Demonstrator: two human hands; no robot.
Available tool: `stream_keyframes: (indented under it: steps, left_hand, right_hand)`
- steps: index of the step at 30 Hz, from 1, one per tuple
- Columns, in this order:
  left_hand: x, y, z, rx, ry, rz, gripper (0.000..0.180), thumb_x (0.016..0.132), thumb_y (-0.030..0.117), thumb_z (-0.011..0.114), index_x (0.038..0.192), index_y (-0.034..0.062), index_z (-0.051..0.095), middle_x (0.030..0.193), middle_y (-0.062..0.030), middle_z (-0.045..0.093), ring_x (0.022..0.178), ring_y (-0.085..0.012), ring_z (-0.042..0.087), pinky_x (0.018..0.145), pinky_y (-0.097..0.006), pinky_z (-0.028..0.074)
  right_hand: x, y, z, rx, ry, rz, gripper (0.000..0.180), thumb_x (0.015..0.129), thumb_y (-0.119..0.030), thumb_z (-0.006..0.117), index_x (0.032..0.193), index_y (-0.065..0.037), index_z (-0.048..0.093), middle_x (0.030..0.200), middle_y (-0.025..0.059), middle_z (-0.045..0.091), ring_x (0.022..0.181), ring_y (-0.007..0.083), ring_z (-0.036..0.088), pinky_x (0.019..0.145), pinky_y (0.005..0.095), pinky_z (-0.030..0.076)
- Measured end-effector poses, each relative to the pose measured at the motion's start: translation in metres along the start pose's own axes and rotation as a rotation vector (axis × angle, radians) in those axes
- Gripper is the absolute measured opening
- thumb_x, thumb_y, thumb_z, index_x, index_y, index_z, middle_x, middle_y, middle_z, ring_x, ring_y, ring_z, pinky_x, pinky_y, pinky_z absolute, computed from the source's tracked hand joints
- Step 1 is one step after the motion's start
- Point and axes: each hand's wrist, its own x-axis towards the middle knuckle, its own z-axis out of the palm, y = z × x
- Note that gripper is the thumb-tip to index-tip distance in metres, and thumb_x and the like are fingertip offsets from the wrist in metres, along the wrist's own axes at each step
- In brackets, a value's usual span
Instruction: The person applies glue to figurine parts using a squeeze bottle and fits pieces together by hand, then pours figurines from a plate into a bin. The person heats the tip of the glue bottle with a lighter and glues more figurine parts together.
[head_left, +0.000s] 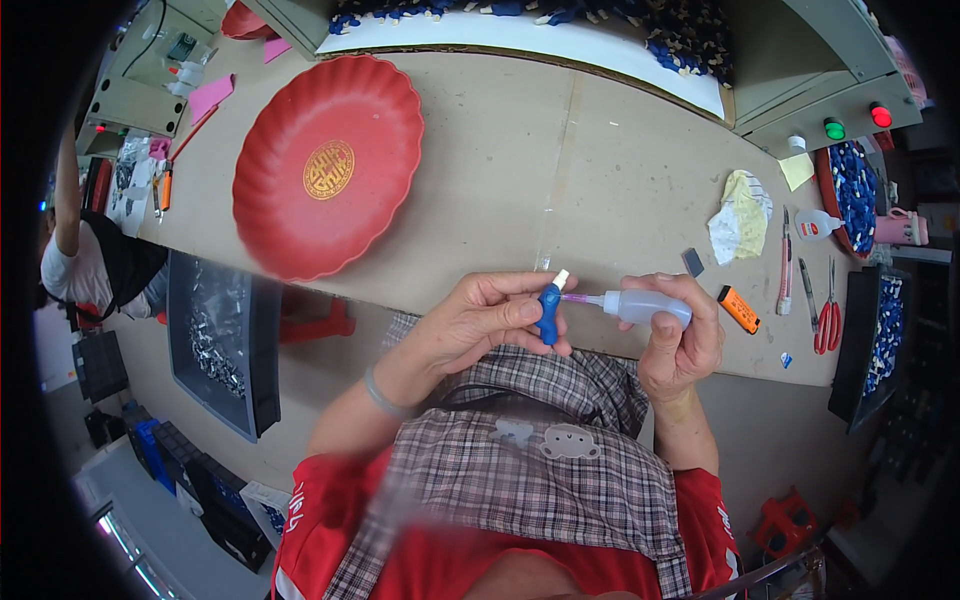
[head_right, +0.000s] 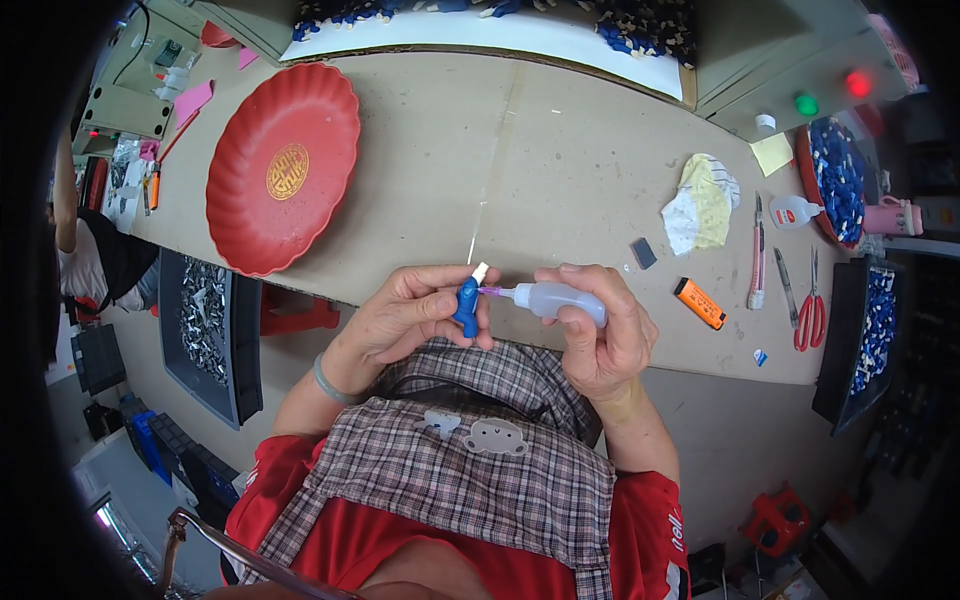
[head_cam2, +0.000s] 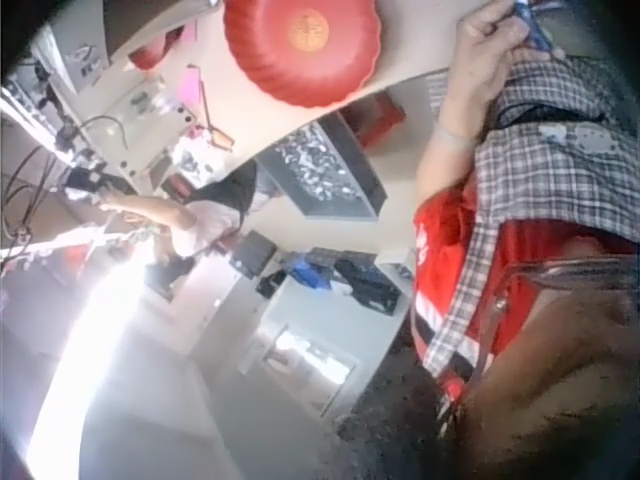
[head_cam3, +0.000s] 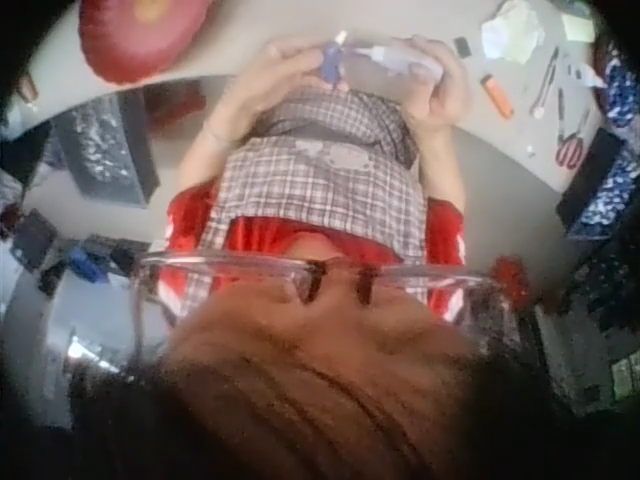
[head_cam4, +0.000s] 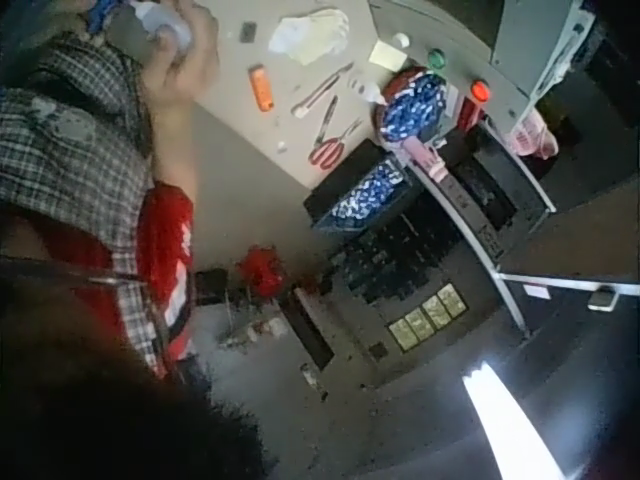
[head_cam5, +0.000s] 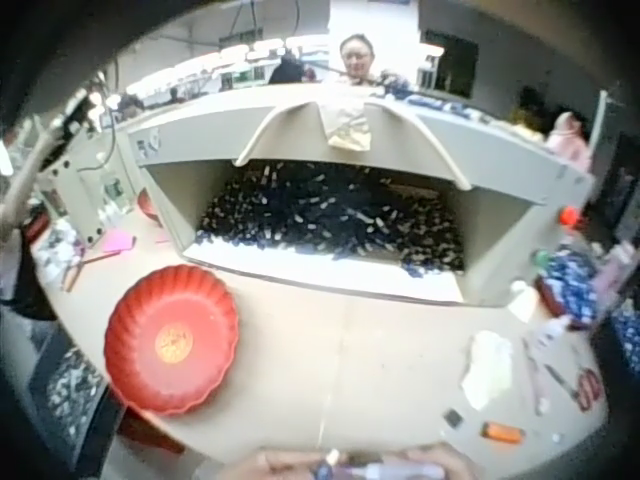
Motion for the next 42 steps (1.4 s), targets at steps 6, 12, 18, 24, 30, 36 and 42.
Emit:
stream_keyframes:
  steps: [6,12,18,24,30,36,42]
  left_hand:
    - [0.0002,0.0016,-0.0003,0.006,-0.008,-0.029,0.043,0.094,0.019,0.054,0.130,-0.0016,0.047,0.094,-0.0146,0.064,0.089,-0.0265,0.067,0.076,-0.029,0.057]
    - [0.0001,0.0020,0.0006,0.020,0.001,-0.029,0.043,0.093,0.019,0.055,0.130,-0.0015,0.047,0.095,-0.0144,0.064,0.089,-0.0262,0.067,0.077,-0.030,0.056]
    - [0.0003,0.0013,0.0003,0.023,0.006,-0.033,0.043,0.093,0.020,0.055,0.129,-0.0015,0.048,0.094,-0.0143,0.064,0.088,-0.0263,0.067,0.077,-0.030,0.056]
    - [0.0011,0.0024,0.0011,0.022,0.007,-0.038,0.042,0.093,0.019,0.055,0.129,-0.0011,0.048,0.094,-0.0145,0.064,0.089,-0.0268,0.067,0.076,-0.031,0.056]
    - [0.0010,0.0023,0.0011,0.025,0.015,-0.041,0.042,0.093,0.018,0.055,0.130,-0.0005,0.048,0.095,-0.0145,0.064,0.089,-0.0270,0.067,0.076,-0.031,0.057]
    - [0.0020,0.0009,0.0027,0.009,0.047,-0.032,0.040,0.092,0.016,0.056,0.128,-0.0005,0.049,0.095,-0.0136,0.064,0.090,-0.0264,0.067,0.078,-0.031,0.057]
    - [0.0036,-0.0038,0.0056,0.028,0.127,0.017,0.039,0.092,0.014,0.056,0.126,-0.0026,0.049,0.097,-0.0161,0.064,0.091,-0.0291,0.067,0.077,-0.031,0.058]
  right_hand:
    - [-0.0018,-0.0002,-0.0030,0.012,-0.031,0.024,0.032,0.098,-0.025,0.046,0.112,0.003,0.047,0.086,0.0232,0.064,0.059,0.0172,0.060,0.053,0.0262,0.049]
    - [-0.0016,0.0022,-0.0011,0.017,-0.004,-0.025,0.028,0.095,-0.020,0.051,0.109,0.004,0.051,0.086,0.0189,0.066,0.062,0.0179,0.064,0.051,0.0245,0.051]
    - [-0.0009,0.0024,-0.0010,0.027,-0.009,-0.032,0.027,0.095,-0.019,0.051,0.109,0.005,0.051,0.087,0.0199,0.066,0.062,0.0185,0.065,0.051,0.0248,0.051]
    - [-0.0013,0.0031,-0.0006,0.022,0.008,-0.026,0.028,0.095,-0.020,0.052,0.108,0.005,0.052,0.086,0.0196,0.066,0.062,0.0183,0.065,0.051,0.0248,0.051]
    - [-0.0004,0.0001,-0.0033,-0.049,-0.030,-0.015,0.031,0.098,-0.025,0.046,0.110,0.003,0.048,0.088,0.0224,0.064,0.063,0.0188,0.062,0.054,0.0266,0.050]
    - [0.0003,-0.0013,-0.0067,-0.110,-0.050,-0.070,0.031,0.097,-0.025,0.047,0.109,0.004,0.049,0.087,0.0223,0.065,0.063,0.0191,0.063,0.054,0.0267,0.051]
    - [-0.0014,-0.0058,-0.0096,-0.246,-0.063,-0.137,0.032,0.097,-0.025,0.048,0.108,0.005,0.049,0.086,0.0216,0.065,0.067,0.0224,0.065,0.057,0.0284,0.052]
